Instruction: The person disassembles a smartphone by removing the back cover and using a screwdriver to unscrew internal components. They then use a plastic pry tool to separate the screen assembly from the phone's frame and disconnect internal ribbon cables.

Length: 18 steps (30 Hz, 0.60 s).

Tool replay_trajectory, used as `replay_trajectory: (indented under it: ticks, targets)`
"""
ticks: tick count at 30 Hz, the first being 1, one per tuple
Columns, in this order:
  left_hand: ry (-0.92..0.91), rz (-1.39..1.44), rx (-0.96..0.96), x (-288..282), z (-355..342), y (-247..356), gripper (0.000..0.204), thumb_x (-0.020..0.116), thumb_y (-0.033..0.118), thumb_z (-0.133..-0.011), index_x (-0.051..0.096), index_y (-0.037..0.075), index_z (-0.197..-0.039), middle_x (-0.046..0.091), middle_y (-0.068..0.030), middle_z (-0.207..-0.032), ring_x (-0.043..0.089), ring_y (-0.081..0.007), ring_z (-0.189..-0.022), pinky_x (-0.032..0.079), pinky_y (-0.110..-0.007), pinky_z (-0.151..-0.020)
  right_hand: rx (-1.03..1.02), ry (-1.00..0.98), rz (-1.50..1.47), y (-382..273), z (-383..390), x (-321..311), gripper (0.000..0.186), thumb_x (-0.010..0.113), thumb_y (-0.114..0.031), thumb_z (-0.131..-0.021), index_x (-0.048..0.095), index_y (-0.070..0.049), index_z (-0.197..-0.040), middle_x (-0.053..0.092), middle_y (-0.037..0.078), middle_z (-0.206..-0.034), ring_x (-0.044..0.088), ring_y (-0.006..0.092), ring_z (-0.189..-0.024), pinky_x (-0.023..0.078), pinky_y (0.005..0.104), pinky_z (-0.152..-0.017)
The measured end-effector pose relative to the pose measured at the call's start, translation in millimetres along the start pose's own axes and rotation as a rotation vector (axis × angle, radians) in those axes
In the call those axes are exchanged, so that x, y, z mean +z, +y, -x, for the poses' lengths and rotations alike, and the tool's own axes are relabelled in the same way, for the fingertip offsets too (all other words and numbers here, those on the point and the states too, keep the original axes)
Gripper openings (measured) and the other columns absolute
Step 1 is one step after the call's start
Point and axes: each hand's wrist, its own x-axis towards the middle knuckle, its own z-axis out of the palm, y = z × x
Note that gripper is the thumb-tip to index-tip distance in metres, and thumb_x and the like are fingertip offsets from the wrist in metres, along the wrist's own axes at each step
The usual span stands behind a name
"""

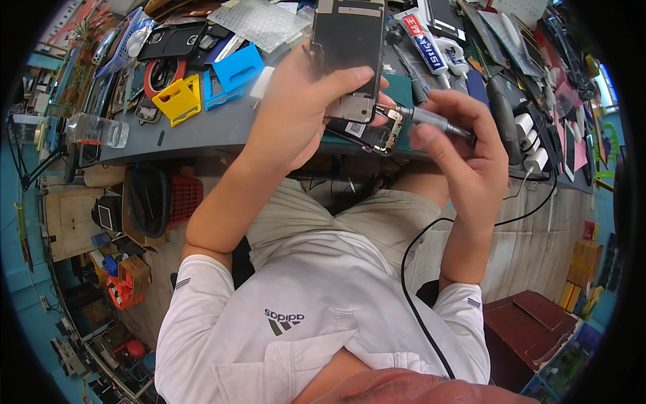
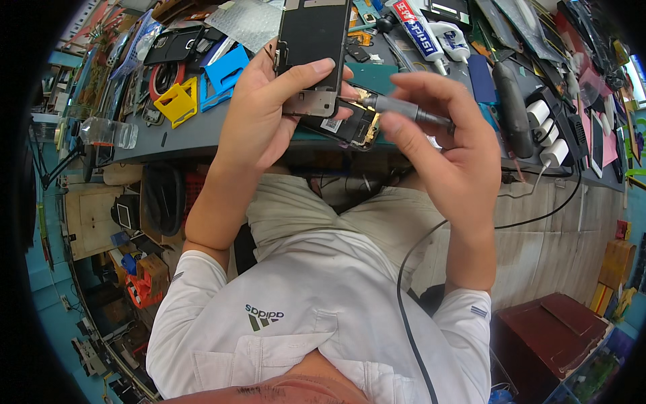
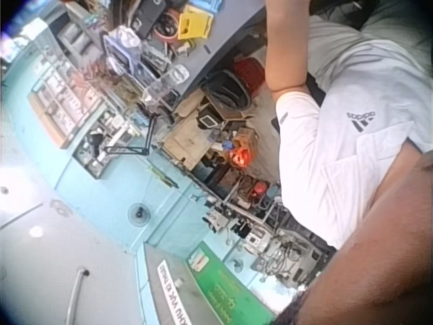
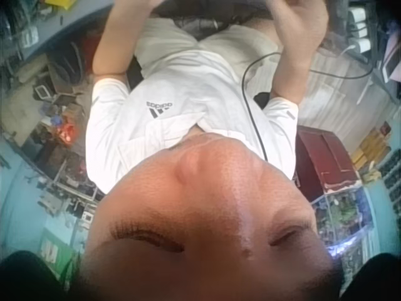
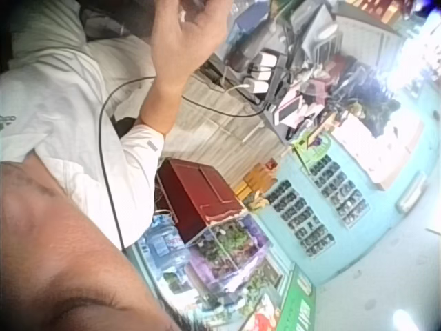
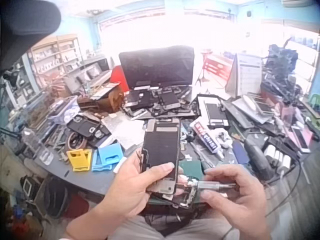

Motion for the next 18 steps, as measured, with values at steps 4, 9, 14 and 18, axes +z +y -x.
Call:
replay_trajectory:
  ticks: [4,9,14,18]
  targets:
    - [0.002,-0.027,0.006,1,-3,-2,0.033,0.071,0.007,-0.101,0.056,-0.003,-0.128,0.075,-0.0210,-0.109,0.081,-0.0310,-0.094,0.070,-0.042,-0.078,-0.008,0.006,0.009,2,-1,-2,0.032,0.079,-0.008,-0.100,0.069,0.002,-0.129,0.074,0.011,-0.111,0.073,0.0144,-0.099,0.060,0.0281,-0.085]
    - [0.005,-0.046,0.030,2,-6,-6,0.033,0.071,0.006,-0.101,0.055,-0.004,-0.128,0.075,-0.0206,-0.110,0.081,-0.0314,-0.094,0.071,-0.042,-0.078,-0.060,0.046,-0.007,9,-4,2,0.032,0.078,-0.008,-0.100,0.070,0.002,-0.130,0.074,0.010,-0.109,0.072,0.0135,-0.096,0.060,0.0261,-0.079]
    - [0.011,-0.078,0.065,2,-8,-9,0.033,0.071,0.006,-0.101,0.054,-0.004,-0.128,0.074,-0.0195,-0.109,0.081,-0.0312,-0.093,0.071,-0.042,-0.078,-0.103,0.061,-0.011,9,-4,2,0.034,0.079,-0.006,-0.099,0.070,0.002,-0.130,0.074,0.011,-0.117,0.071,0.0134,-0.104,0.060,0.0251,-0.075]
    - [0.018,-0.105,0.078,3,-8,-11,0.033,0.071,0.006,-0.102,0.054,-0.004,-0.128,0.074,-0.0194,-0.110,0.081,-0.0311,-0.092,0.071,-0.041,-0.078,0.181,-0.003,-0.054,8,-7,-12,0.042,0.082,-0.002,-0.094,0.068,0.001,-0.133,0.070,0.012,-0.126,0.069,0.0154,-0.115,0.062,0.0275,-0.079]
